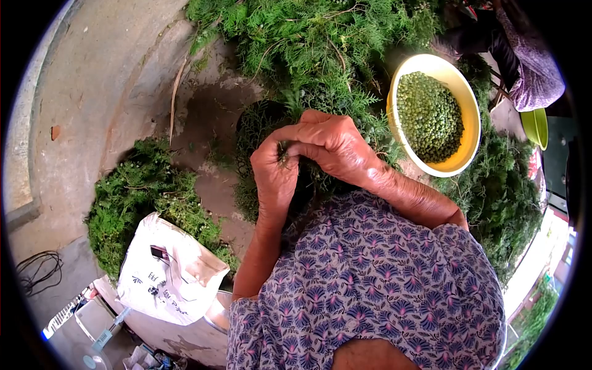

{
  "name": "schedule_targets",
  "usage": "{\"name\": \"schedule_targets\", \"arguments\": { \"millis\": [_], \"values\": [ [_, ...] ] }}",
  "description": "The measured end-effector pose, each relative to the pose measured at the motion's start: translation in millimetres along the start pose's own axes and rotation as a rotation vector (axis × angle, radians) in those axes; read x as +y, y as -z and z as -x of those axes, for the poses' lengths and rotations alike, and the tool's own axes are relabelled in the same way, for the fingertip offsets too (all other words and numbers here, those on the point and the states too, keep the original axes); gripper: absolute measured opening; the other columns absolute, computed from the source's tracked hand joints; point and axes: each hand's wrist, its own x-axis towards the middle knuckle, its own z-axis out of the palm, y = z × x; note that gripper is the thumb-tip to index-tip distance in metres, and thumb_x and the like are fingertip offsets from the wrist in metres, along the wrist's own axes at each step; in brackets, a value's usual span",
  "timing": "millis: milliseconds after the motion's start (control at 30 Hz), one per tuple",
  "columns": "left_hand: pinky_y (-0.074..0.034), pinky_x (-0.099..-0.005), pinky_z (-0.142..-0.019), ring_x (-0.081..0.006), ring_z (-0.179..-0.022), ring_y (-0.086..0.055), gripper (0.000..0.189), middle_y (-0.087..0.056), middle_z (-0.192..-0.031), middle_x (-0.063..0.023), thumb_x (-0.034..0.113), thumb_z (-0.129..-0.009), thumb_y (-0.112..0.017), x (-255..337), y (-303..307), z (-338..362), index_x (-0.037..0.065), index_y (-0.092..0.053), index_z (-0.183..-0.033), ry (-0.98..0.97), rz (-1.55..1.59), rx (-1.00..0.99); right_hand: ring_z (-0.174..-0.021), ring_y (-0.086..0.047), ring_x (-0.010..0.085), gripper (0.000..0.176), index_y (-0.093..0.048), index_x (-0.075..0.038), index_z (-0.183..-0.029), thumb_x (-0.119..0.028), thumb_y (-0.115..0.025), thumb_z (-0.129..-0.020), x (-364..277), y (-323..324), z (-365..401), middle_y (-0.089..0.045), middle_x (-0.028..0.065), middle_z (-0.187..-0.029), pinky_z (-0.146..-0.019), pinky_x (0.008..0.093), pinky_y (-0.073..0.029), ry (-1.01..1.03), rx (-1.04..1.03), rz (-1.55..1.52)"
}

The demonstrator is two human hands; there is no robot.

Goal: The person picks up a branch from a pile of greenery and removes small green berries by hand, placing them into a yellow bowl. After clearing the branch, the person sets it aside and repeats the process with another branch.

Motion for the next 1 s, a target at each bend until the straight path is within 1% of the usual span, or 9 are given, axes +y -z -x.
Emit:
{"name": "schedule_targets", "arguments": {
  "millis": [300, 433, 500, 567, 633, 800, 833, 900, 1000],
  "values": [
    [-0.043, -0.021, -0.065, -0.0048, -0.073, -0.05, 0.02, -0.059, -0.077, -0.0008, -0.001, -0.084, -0.051, -6.5, -1.7, 2.4, -0.005, -0.06, -0.102, 0.039, -0.138, -0.005, -0.074, -0.059, 0.0275, 0.015, -0.063, -0.001, -0.085, 0.0, -0.066, -0.071, -0.1, -12.0, 5.4, -0.06, 0.0127, -0.076, -0.063, 0.0339, -0.048, -0.085, 0.134, 0.188],
    [-0.04, -0.0211, -0.055, -0.0038, -0.064, -0.046, 0.016, -0.056, -0.072, 0.001, 0.005, -0.086, -0.055, -4.3, -1.9, 1.5, -0.004, -0.062, -0.098, 0.086, 0.005, 0.025, -0.066, -0.059, 0.016, 0.009, -0.062, 0.002, -0.085, 0.0, -0.065, -0.076, -1.8, -2.5, 2.3, -0.062, 0.0081, -0.077, -0.059, 0.0276, -0.048, -0.309, 0.132, -0.237],
    [-0.035, -0.0215, -0.049, -0.0037, -0.057, -0.041, 0.018, -0.053, -0.068, 0.0029, 0.014, -0.087, -0.06, 6.4, -0.7, 0.2, -0.003, -0.064, -0.093, 0.258, 0.096, 0.125, -0.049, -0.047, 0.0049, 0.008, -0.066, -0.004, -0.089, -0.008, -0.064, -0.083, 7.0, 8.7, 5.9, -0.062, 0.0017, -0.069, -0.042, 0.0195, -0.039, -0.416, 0.125, -0.607],
    [-0.033, -0.0214, -0.046, -0.0039, -0.057, -0.041, 0.02, -0.055, -0.072, 0.0021, 0.02, -0.086, -0.064, 8.4, 0.4, 0.7, 0.001, -0.062, -0.092, 0.28, 0.048, 0.154, -0.046, -0.044, 0.0035, 0.01, -0.067, -0.01, -0.091, -0.013, -0.064, -0.083, 0.6, 34.0, 9.0, -0.06, 0.0013, -0.065, -0.038, 0.0187, -0.034, -0.516, 0.23, -0.713],
    [-0.037, -0.022, -0.049, -0.0056, -0.058, -0.046, 0.016, -0.057, -0.074, 0.0016, 0.017, -0.086, -0.063, 8.7, 0.8, 0.2, 0.002, -0.062, -0.091, 0.444, 0.347, 0.307, -0.044, -0.041, 0.0038, 0.011, -0.067, -0.014, -0.094, -0.017, -0.064, -0.084, 13.1, 62.3, 18.1, -0.057, -0.0002, -0.061, -0.036, 0.0192, -0.03, -0.509, 0.368, -0.692],
    [-0.035, -0.0246, -0.043, -0.0097, -0.053, -0.046, 0.024, -0.057, -0.076, -0.0014, 0.011, -0.082, -0.067, 10.9, -1.1, -4.6, 0.004, -0.053, -0.099, 0.603, 0.514, 0.624, -0.056, -0.044, 0.0064, 0.021, -0.063, -0.004, -0.102, -0.014, -0.062, -0.083, 35.7, 146.5, 68.0, -0.054, 0.0001, -0.069, -0.05, 0.0189, -0.035, -0.699, 0.71, -0.227],
    [-0.035, -0.0246, -0.043, -0.0097, -0.053, -0.046, 0.024, -0.057, -0.076, -0.0014, 0.011, -0.082, -0.067, 10.9, 0.3, -4.2, 0.004, -0.053, -0.099, 0.603, 0.515, 0.625, -0.06, -0.046, 0.0068, 0.023, -0.062, -0.002, -0.102, -0.013, -0.062, -0.082, 49.8, 164.9, 87.1, -0.056, 0.0017, -0.073, -0.053, 0.0187, -0.037, -0.723, 0.752, -0.214],
    [-0.038, -0.0251, -0.045, -0.0121, -0.056, -0.048, 0.052, -0.05, -0.077, -0.0038, 0.01, -0.08, -0.069, 10.3, 6.8, -4.1, 0.0, -0.037, -0.119, 0.579, 0.574, 0.55, -0.066, -0.051, 0.0097, 0.027, -0.061, 0.0, -0.105, -0.012, -0.061, -0.082, 69.6, 195.6, 123.1, -0.06, 0.0038, -0.082, -0.058, 0.0214, -0.041, -0.737, 0.81, -0.035],
    [-0.033, -0.022, -0.042, -0.0091, -0.052, -0.044, 0.044, -0.053, -0.079, -0.0022, 0.004, -0.079, -0.068, 3.2, 11.4, -4.8, 0.003, -0.045, -0.117, 0.515, 0.532, 0.527, -0.074, -0.055, 0.0132, 0.031, -0.061, 0.001, -0.107, -0.017, -0.059, -0.081, 84.3, 222.1, 160.6, -0.063, 0.0046, -0.089, -0.068, 0.0257, -0.043, -0.913, 0.881, 0.355]
  ]
}}
